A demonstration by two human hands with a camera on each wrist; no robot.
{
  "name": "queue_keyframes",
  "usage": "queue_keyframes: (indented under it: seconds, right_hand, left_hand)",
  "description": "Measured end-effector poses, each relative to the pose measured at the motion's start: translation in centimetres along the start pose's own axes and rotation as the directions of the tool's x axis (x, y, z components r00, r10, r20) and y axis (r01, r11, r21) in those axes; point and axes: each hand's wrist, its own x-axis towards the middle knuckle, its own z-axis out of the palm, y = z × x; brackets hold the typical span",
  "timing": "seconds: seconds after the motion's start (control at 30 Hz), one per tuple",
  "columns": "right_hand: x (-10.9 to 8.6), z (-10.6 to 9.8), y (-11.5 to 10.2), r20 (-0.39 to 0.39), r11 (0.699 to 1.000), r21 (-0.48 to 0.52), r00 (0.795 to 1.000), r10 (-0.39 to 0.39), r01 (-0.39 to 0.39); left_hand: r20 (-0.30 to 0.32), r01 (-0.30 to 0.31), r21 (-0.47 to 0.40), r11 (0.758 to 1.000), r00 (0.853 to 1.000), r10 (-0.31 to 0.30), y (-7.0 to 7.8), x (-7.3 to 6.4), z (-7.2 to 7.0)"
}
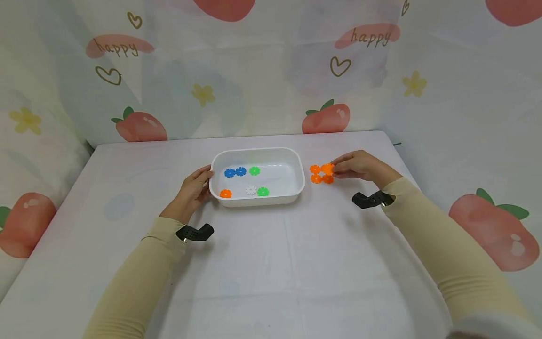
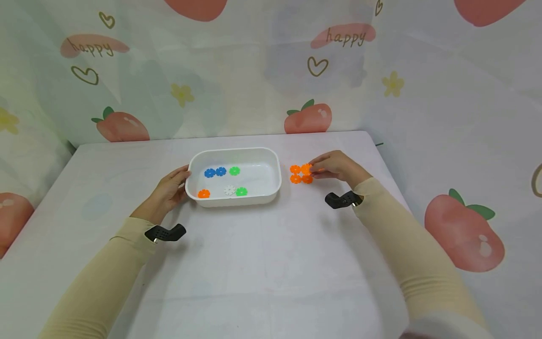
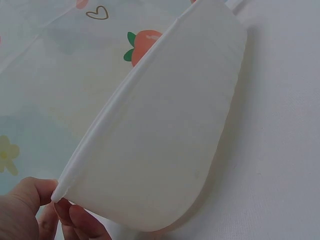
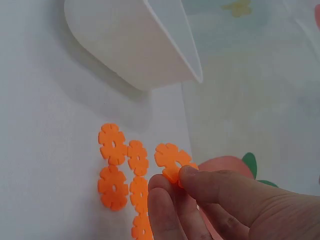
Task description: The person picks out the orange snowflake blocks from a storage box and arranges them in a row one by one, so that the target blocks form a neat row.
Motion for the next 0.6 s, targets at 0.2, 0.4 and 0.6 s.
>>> queue_keyframes:
  seconds: [0.2,0.4,0.6]
  right_hand:
    - [0.0,-0.8,0.8,-0.015,1.000,0.003,1.000,0.018,-0.018]
    - [0.0,-1.2,1.6,-0.026,1.000,-0.008,0.999,0.026,-0.026]
    - [0.2,-1.5,2.5,-0.035,0.999,-0.036,0.999,0.039,-0.041]
  left_hand:
    - [0.000,-0.006,-0.002,1.000,1.000,0.006,-0.1,0.1,0.0]
    - [-0.010,0.003,0.000,1.000,1.000,-0.003,-0.1,0.5,0.0]
    - [-0.007,0.006,-0.003,1.000,1.000,-0.006,-0.1,0.4,0.0]
